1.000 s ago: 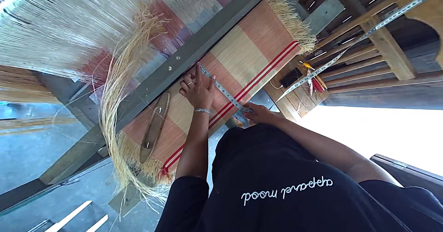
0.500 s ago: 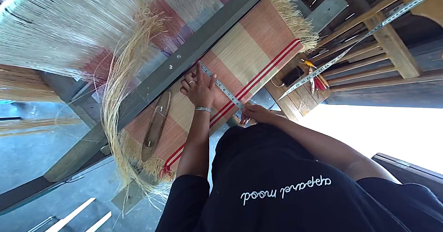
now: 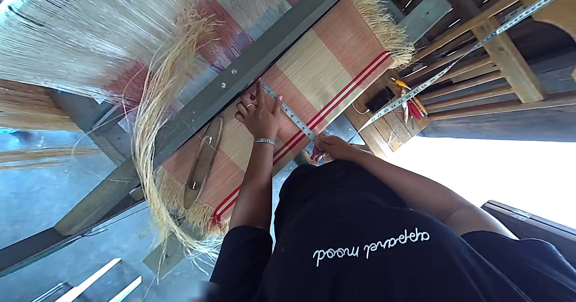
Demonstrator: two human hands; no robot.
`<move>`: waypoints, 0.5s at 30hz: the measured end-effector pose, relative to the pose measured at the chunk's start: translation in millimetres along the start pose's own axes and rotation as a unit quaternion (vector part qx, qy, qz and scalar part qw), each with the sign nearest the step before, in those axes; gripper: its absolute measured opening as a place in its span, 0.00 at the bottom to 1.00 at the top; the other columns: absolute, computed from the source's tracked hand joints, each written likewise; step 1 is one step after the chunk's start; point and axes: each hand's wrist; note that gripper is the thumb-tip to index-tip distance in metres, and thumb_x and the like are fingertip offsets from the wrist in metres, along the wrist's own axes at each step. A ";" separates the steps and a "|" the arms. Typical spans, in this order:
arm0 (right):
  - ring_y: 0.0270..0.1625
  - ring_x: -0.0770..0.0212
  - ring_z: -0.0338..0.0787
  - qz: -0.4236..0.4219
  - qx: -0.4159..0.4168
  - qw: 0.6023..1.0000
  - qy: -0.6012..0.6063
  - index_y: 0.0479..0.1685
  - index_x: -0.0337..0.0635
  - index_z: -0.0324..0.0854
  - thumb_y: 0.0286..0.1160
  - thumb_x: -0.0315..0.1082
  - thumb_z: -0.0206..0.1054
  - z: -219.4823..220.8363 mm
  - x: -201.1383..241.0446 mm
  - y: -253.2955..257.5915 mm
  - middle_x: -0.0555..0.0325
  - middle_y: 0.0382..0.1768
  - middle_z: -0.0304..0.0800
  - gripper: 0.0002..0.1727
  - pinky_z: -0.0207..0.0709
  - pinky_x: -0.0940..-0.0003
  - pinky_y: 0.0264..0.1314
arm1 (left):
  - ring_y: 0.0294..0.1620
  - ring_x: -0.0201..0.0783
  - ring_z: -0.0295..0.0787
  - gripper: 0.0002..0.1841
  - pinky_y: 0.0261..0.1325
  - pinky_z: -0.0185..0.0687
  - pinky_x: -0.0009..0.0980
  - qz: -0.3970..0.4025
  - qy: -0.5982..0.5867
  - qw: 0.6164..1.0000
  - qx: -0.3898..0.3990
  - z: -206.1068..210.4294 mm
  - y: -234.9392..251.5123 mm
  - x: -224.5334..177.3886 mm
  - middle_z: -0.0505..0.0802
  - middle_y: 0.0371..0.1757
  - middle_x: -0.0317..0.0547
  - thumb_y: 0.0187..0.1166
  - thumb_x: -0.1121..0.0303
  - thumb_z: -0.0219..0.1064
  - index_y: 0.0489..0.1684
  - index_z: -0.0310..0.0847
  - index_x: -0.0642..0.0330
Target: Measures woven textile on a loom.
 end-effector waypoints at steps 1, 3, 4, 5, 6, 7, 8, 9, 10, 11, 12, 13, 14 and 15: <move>0.45 0.68 0.95 0.002 -0.001 1.000 0.001 0.52 0.28 0.82 0.98 0.40 0.40 0.2 0.6 -0.2 0.51 0.44 0.95 0.27 0.87 0.71 0.56 | 0.70 0.66 0.72 0.42 0.65 0.63 0.63 0.001 -0.001 1.000 -0.002 0.3 0.1 0.1 0.77 0.75 0.64 0.76 0.27 0.56 0.91 0.63 0.32; 0.45 0.69 0.95 0.005 -0.002 1.000 0.002 0.52 0.28 0.83 0.98 0.40 0.40 0.5 0.6 0.3 0.52 0.44 0.95 0.27 0.87 0.71 0.56 | 0.70 0.65 0.72 0.42 0.64 0.63 0.63 -0.001 0.001 1.000 0.000 0.0 0.3 -0.4 0.77 0.75 0.64 0.76 0.27 0.56 0.91 0.62 0.32; 0.44 0.69 0.95 0.004 -0.004 1.000 0.004 0.52 0.28 0.83 0.98 0.39 0.40 0.8 -0.8 1.2 0.52 0.44 0.95 0.26 0.87 0.71 0.56 | 0.70 0.65 0.72 0.42 0.65 0.63 0.63 -0.002 0.002 1.000 0.003 -0.1 0.4 -0.4 0.77 0.75 0.64 0.76 0.27 0.56 0.92 0.62 0.32; 0.44 0.68 0.95 0.002 -0.004 1.000 0.008 0.52 0.28 0.82 0.98 0.39 0.41 1.1 -1.9 1.8 0.52 0.44 0.95 0.26 0.88 0.71 0.56 | 0.71 0.65 0.72 0.42 0.65 0.62 0.63 -0.003 0.005 1.000 0.006 -0.3 0.5 -0.6 0.76 0.76 0.64 0.76 0.26 0.55 0.92 0.61 0.32; 0.44 0.68 0.96 0.001 -0.005 1.000 0.009 0.52 0.28 0.82 0.98 0.38 0.41 1.2 -2.4 2.0 0.51 0.44 0.95 0.26 0.88 0.71 0.56 | 0.71 0.65 0.72 0.42 0.66 0.62 0.63 -0.004 0.006 1.000 0.008 -0.5 0.5 -0.9 0.76 0.77 0.64 0.76 0.26 0.55 0.92 0.61 0.31; 0.45 0.68 0.96 0.001 -0.006 1.000 0.007 0.53 0.28 0.82 0.98 0.38 0.40 1.2 -2.0 2.0 0.51 0.44 0.96 0.26 0.88 0.71 0.56 | 0.71 0.65 0.72 0.42 0.65 0.63 0.63 -0.003 0.006 1.000 0.007 -0.2 0.6 -0.9 0.76 0.77 0.63 0.76 0.26 0.55 0.92 0.61 0.32; 0.45 0.69 0.96 0.001 -0.007 1.000 0.004 0.53 0.28 0.82 0.98 0.38 0.40 1.4 -1.4 1.9 0.51 0.44 0.96 0.26 0.88 0.71 0.57 | 0.71 0.65 0.72 0.42 0.65 0.63 0.62 -0.003 0.006 1.000 0.005 0.5 0.6 -0.5 0.77 0.76 0.63 0.76 0.26 0.55 0.92 0.61 0.31; 0.45 0.69 0.96 0.000 -0.007 1.000 0.002 0.53 0.28 0.82 0.98 0.38 0.40 1.6 -1.5 1.9 0.51 0.44 0.96 0.26 0.88 0.71 0.57 | 0.71 0.64 0.72 0.42 0.64 0.63 0.62 -0.003 0.005 1.000 0.004 1.0 0.7 -0.1 0.77 0.76 0.62 0.76 0.26 0.55 0.92 0.61 0.31; 0.45 0.69 0.96 -0.003 -0.008 1.000 -0.001 0.52 0.28 0.82 0.98 0.38 0.40 1.6 -2.2 2.4 0.51 0.44 0.96 0.26 0.88 0.71 0.57 | 0.71 0.63 0.72 0.42 0.64 0.64 0.62 -0.004 0.004 1.000 0.004 1.4 0.8 0.2 0.77 0.75 0.61 0.76 0.26 0.55 0.92 0.61 0.31; 0.45 0.69 0.96 -0.005 -0.008 1.000 -0.003 0.52 0.28 0.82 0.98 0.38 0.41 1.4 -2.9 2.8 0.52 0.44 0.96 0.26 0.88 0.71 0.57 | 0.71 0.64 0.72 0.42 0.64 0.64 0.62 -0.004 0.002 1.000 0.005 1.5 0.9 0.4 0.77 0.75 0.62 0.76 0.26 0.55 0.92 0.61 0.31; 0.45 0.69 0.95 -0.005 -0.007 1.000 -0.006 0.53 0.28 0.82 0.98 0.38 0.41 1.3 -3.0 3.0 0.52 0.44 0.96 0.26 0.88 0.71 0.57 | 0.71 0.64 0.72 0.42 0.64 0.64 0.62 -0.005 -0.001 1.000 0.007 1.4 0.9 0.5 0.77 0.75 0.62 0.76 0.26 0.55 0.92 0.61 0.31; 0.45 0.69 0.95 -0.004 -0.006 1.000 -0.010 0.53 0.28 0.82 0.98 0.39 0.40 1.1 -2.9 3.0 0.52 0.44 0.96 0.26 0.88 0.71 0.57 | 0.72 0.64 0.72 0.42 0.65 0.64 0.62 -0.005 -0.003 1.000 0.007 0.9 0.8 0.5 0.77 0.75 0.62 0.76 0.26 0.56 0.92 0.61 0.31; 0.45 0.69 0.95 -0.002 -0.005 1.000 -0.013 0.53 0.28 0.83 0.98 0.40 0.40 1.0 -3.0 2.9 0.52 0.45 0.96 0.26 0.87 0.71 0.58 | 0.72 0.64 0.72 0.42 0.65 0.63 0.62 -0.005 -0.003 1.000 0.006 0.2 0.6 0.3 0.77 0.75 0.62 0.76 0.26 0.56 0.91 0.62 0.32; 0.46 0.69 0.95 -0.001 -0.004 1.000 -0.016 0.54 0.28 0.82 0.98 0.40 0.40 1.0 -2.8 2.5 0.52 0.45 0.96 0.27 0.88 0.70 0.58 | 0.71 0.64 0.72 0.42 0.65 0.63 0.62 -0.002 -0.003 1.000 0.004 -0.2 0.5 0.5 0.77 0.75 0.62 0.76 0.26 0.56 0.91 0.62 0.32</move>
Point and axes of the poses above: each hand's wrist, its own y-axis towards the middle knuckle, its own z-axis out of the palm, x = y × z
